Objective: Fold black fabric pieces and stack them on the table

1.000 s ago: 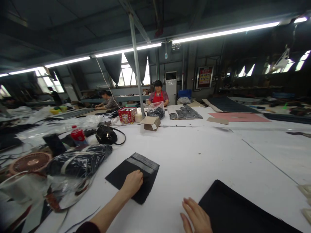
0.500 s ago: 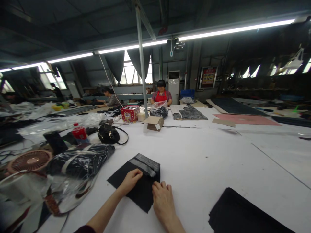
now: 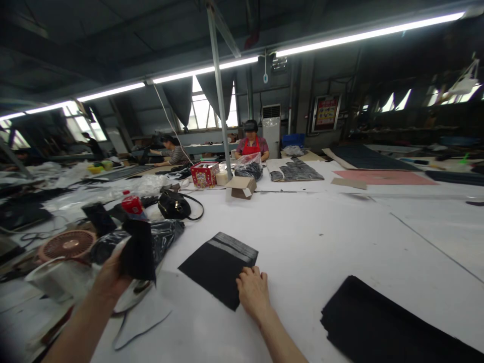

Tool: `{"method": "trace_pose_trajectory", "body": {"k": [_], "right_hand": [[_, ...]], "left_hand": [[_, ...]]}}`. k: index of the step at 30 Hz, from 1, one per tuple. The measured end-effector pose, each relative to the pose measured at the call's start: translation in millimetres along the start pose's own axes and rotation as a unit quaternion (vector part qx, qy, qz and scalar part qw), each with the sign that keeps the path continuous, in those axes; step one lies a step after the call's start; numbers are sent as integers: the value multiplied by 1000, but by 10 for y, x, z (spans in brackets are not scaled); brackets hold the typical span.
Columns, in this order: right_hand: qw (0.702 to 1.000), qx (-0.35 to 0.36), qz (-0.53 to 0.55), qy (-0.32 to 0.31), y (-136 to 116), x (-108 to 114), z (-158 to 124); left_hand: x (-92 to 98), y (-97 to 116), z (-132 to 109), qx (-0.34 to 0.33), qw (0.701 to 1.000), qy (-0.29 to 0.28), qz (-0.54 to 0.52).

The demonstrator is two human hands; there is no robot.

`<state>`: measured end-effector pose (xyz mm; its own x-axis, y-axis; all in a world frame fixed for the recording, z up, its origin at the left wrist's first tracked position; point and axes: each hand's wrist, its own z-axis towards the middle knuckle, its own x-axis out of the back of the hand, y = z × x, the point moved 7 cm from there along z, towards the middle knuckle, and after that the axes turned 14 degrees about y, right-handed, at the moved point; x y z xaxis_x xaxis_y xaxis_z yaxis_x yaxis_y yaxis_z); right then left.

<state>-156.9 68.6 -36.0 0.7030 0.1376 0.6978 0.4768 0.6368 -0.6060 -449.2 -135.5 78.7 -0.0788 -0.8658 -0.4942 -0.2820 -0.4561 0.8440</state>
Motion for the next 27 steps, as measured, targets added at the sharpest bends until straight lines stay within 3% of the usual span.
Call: {"method": "trace_pose_trajectory", "body": {"k": [2,5,9,12,14,18,21,24,27], "right_hand": [[999,-39,34,-16,64,54,-14],[986,-113,100,-65,248,213,-116],[945,-211,186,-165,586,540,-468],[924,-255,200,-205,802,797,-764],[921,-271,186,-211,898,902,-900],[940,-268,129,-170,938,923,-958],[964,-243,54,-94,842,874,-932],[976,-216,-26,-9,703,818,-996],[981,-117,-130,78,531,784,-1096]], "left_hand": [[-193,-248,-424,14,992,-81,91],[-458,-956,-1302,18,948,-242,208],[-567,-1892,-2546,-73,842,-420,331],[-553,-2211,-3163,-176,735,-542,367],[-539,-2240,-3247,-267,669,-569,397],[-533,-2211,-2870,-388,590,-511,491],[-514,-2251,-2666,-418,559,-499,514],[-513,-2310,-2620,-432,546,-498,517],[-556,-2356,-2627,-442,534,-497,522]]}}
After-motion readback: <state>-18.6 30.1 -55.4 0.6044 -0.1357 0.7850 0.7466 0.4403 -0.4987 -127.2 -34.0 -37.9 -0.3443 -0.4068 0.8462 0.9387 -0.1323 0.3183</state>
